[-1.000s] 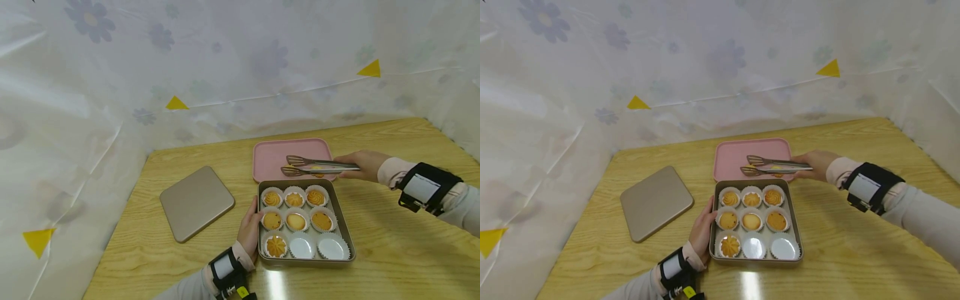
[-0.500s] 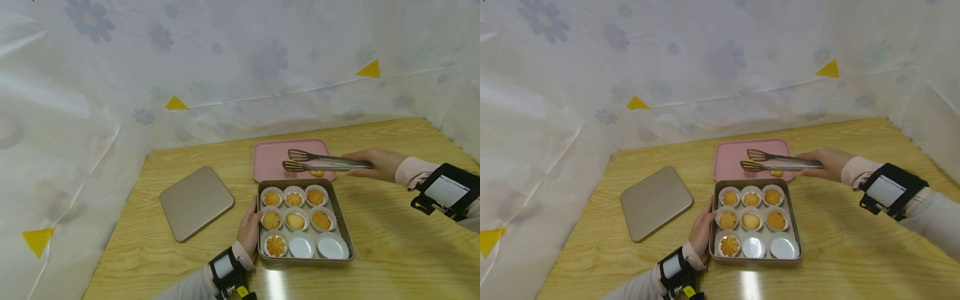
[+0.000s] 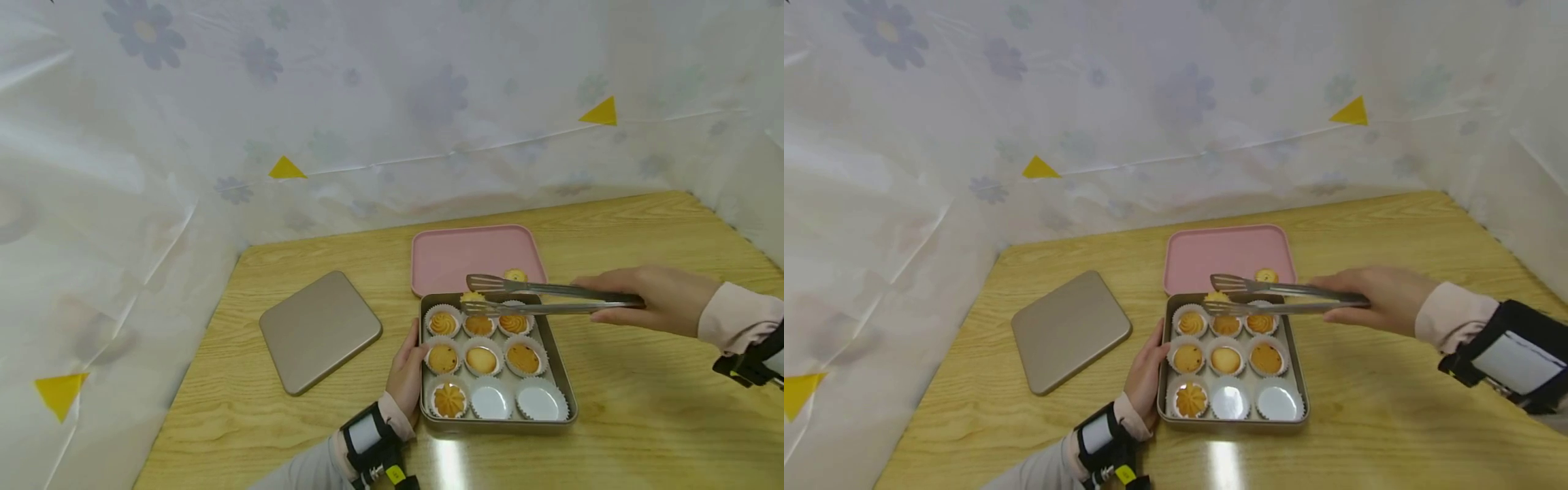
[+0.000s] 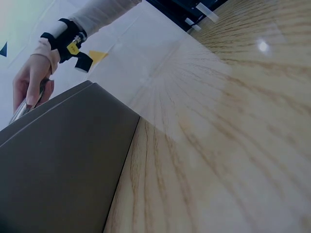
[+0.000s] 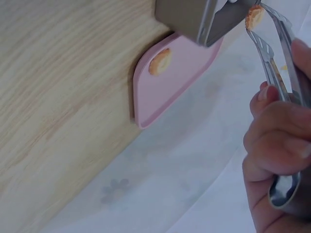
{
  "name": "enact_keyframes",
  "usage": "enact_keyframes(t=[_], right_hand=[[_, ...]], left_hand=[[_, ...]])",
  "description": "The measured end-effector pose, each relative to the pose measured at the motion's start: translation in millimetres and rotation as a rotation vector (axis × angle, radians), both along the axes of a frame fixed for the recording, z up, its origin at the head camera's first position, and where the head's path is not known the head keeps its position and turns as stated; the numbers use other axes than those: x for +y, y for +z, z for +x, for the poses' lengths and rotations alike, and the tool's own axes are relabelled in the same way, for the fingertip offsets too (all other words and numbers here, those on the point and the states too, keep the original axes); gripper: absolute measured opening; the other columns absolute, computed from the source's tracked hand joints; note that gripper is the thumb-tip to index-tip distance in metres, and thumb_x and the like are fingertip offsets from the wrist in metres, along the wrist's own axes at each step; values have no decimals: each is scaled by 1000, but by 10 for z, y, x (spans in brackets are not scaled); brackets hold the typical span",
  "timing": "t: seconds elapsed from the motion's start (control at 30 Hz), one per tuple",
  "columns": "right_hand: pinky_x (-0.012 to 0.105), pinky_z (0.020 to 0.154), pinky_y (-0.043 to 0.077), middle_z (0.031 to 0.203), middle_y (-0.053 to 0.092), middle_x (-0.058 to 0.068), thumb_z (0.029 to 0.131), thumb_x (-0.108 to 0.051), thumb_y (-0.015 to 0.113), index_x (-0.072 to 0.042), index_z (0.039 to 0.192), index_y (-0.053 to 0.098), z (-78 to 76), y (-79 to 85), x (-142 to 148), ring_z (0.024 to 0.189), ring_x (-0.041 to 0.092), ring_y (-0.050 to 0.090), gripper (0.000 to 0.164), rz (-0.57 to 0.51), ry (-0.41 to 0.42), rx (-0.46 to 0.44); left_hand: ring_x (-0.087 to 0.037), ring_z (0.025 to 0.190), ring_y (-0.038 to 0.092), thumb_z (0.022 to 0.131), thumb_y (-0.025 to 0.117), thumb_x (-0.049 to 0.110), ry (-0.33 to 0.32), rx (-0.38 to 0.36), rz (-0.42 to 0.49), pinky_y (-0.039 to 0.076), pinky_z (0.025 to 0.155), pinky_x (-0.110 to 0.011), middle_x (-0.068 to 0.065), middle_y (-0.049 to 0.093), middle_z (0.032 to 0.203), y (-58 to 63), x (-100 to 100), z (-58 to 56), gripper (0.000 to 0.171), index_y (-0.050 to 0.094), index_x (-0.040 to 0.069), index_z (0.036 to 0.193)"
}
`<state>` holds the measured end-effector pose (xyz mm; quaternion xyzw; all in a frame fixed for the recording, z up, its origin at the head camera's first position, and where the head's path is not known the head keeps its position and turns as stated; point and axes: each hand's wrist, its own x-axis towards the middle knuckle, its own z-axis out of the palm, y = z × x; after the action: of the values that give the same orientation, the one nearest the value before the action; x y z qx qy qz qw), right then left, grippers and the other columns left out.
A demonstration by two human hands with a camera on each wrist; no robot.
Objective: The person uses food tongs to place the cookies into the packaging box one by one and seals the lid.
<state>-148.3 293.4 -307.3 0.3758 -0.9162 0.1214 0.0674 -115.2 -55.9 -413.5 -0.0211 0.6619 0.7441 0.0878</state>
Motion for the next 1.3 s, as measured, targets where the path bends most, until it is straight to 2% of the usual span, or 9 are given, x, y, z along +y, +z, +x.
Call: enact_keyframes(t=[0.03,0.13,0.3,0.47,0.57,0.63,0.7,0.87,1.3], right_hand=[[18,58,44,105,73,7,74,-22,82,-3,118,69,34,-13,0,76,-10,50,50,3,22,28],[16,58,46,102,73,4,73,-25,82,-3,117,70,144,-42,-12,77,-11,52,50,11,79,53],[15,54,38,100,71,-3,80,-26,77,-2,119,67,318,-86,-37,70,-13,40,47,28,122,-50],[14,53,35,94,64,-16,81,-25,76,-3,121,67,419,-146,-20,69,-13,40,46,9,168,-94],[14,54,33,94,63,-18,84,-26,74,-5,124,65,465,-164,6,66,-13,38,46,29,157,-152],[16,53,34,97,67,-15,84,-29,73,-8,125,65,489,-181,23,68,-13,39,47,62,142,-153],[18,54,43,103,71,-7,83,-34,74,-12,124,66,510,-193,35,73,-10,51,47,104,116,-127],[29,62,56,107,73,-2,79,-40,76,-21,122,68,537,-219,65,93,12,70,48,150,106,-34],[24,55,51,107,73,4,83,-43,71,-22,125,66,530,-245,54,90,14,70,48,199,110,-90]], left_hand=[[-30,148,10,99,39,13,0,1,-2,7,120,-48,-13,18,160,0,0,-1,58,21,2,153],[-30,148,10,100,39,13,-1,8,-8,8,120,-48,-13,19,160,-5,-2,-2,57,21,1,153],[-31,148,10,100,39,12,-3,21,-3,7,120,-48,-14,19,160,-10,-3,2,57,21,1,153],[-31,148,10,100,39,12,-2,18,-5,7,120,-48,-14,19,160,-10,1,2,57,22,1,153],[-30,148,10,100,39,13,0,13,-3,7,120,-48,-13,19,160,-8,3,3,57,22,1,153],[-30,148,10,100,40,13,2,10,-5,7,120,-48,-13,19,160,-4,3,2,57,22,1,153],[-30,148,10,99,40,13,3,8,-5,7,120,-48,-13,19,160,-1,3,3,57,22,2,153],[-30,148,9,100,39,14,0,-1,-4,7,120,-48,-13,18,160,7,7,-1,58,21,2,153],[-29,148,9,99,39,13,2,-9,22,6,121,-47,-12,17,160,4,14,-9,58,21,2,153]])
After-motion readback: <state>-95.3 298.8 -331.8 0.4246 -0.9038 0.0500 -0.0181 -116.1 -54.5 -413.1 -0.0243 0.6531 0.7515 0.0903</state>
